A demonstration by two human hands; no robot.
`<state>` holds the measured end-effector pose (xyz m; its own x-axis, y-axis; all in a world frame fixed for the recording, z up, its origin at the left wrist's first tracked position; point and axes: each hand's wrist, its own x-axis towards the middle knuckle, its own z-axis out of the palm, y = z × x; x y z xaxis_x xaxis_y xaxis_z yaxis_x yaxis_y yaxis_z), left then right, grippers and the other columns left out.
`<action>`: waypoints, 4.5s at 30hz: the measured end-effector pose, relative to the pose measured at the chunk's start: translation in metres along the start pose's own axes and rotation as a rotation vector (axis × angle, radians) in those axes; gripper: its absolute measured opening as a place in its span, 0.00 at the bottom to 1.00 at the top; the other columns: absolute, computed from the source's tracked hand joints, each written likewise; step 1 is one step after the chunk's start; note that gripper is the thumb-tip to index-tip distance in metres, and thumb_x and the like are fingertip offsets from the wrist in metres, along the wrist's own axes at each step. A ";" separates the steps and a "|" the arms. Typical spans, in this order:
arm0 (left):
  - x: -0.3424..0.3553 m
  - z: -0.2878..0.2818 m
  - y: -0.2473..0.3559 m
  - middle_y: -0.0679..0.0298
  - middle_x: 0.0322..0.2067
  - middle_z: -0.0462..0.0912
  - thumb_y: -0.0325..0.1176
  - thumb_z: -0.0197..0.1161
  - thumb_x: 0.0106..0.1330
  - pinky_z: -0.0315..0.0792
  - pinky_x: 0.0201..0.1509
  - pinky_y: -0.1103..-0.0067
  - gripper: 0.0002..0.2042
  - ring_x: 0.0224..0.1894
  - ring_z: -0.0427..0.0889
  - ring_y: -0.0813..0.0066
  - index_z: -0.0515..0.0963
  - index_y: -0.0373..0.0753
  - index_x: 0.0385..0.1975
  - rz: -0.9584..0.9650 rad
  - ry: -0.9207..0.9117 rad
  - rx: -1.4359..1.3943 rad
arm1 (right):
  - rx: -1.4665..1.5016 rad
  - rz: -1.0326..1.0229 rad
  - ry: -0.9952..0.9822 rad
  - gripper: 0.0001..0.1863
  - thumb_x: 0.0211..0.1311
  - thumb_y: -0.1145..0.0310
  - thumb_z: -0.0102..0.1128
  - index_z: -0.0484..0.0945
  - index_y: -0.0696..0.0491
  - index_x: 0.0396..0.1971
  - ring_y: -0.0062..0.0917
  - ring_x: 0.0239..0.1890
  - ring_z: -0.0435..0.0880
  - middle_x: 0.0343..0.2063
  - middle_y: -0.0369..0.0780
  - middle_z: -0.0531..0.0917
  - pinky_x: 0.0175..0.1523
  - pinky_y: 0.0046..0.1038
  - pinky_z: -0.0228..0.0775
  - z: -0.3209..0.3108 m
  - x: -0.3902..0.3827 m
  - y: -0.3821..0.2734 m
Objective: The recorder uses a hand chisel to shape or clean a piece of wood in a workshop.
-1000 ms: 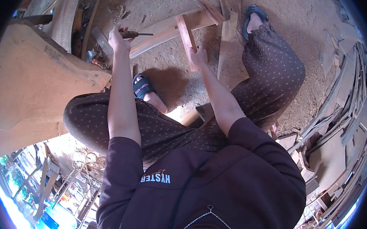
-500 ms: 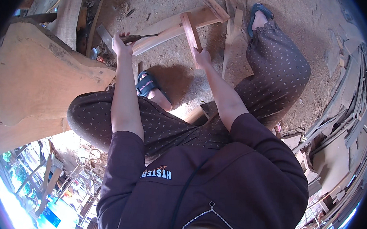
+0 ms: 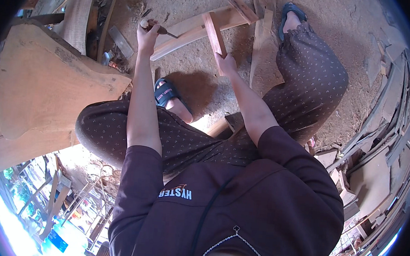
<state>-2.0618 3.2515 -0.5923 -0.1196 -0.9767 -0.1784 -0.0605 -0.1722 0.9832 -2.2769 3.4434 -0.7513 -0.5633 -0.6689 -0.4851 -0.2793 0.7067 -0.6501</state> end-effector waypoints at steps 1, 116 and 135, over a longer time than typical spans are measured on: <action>-0.001 0.002 0.002 0.65 0.37 0.78 0.27 0.63 0.56 0.72 0.37 0.80 0.14 0.38 0.78 0.77 0.71 0.38 0.41 0.026 -0.026 0.036 | -0.009 -0.008 0.012 0.34 0.54 0.43 0.58 0.74 0.65 0.40 0.47 0.46 0.80 0.40 0.56 0.80 0.51 0.39 0.70 -0.001 -0.001 0.000; 0.003 0.020 -0.024 0.60 0.27 0.85 0.37 0.72 0.50 0.76 0.35 0.73 0.12 0.33 0.85 0.68 0.83 0.39 0.31 0.358 -0.126 0.650 | -0.252 -0.914 0.024 0.25 0.55 0.50 0.64 0.73 0.61 0.31 0.36 0.19 0.82 0.19 0.48 0.80 0.25 0.31 0.74 -0.148 -0.101 -0.201; -0.001 0.019 -0.020 0.56 0.33 0.85 0.34 0.72 0.49 0.76 0.43 0.70 0.18 0.40 0.84 0.59 0.79 0.37 0.40 0.470 -0.060 0.722 | -0.119 -0.884 -0.102 0.27 0.57 0.49 0.61 0.73 0.63 0.35 0.37 0.21 0.82 0.20 0.47 0.81 0.28 0.33 0.74 -0.147 -0.123 -0.217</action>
<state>-2.0792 3.2582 -0.6122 -0.3411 -0.9141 0.2192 -0.6044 0.3918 0.6937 -2.2612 3.4067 -0.4646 -0.0340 -0.9933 0.1108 -0.6598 -0.0609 -0.7489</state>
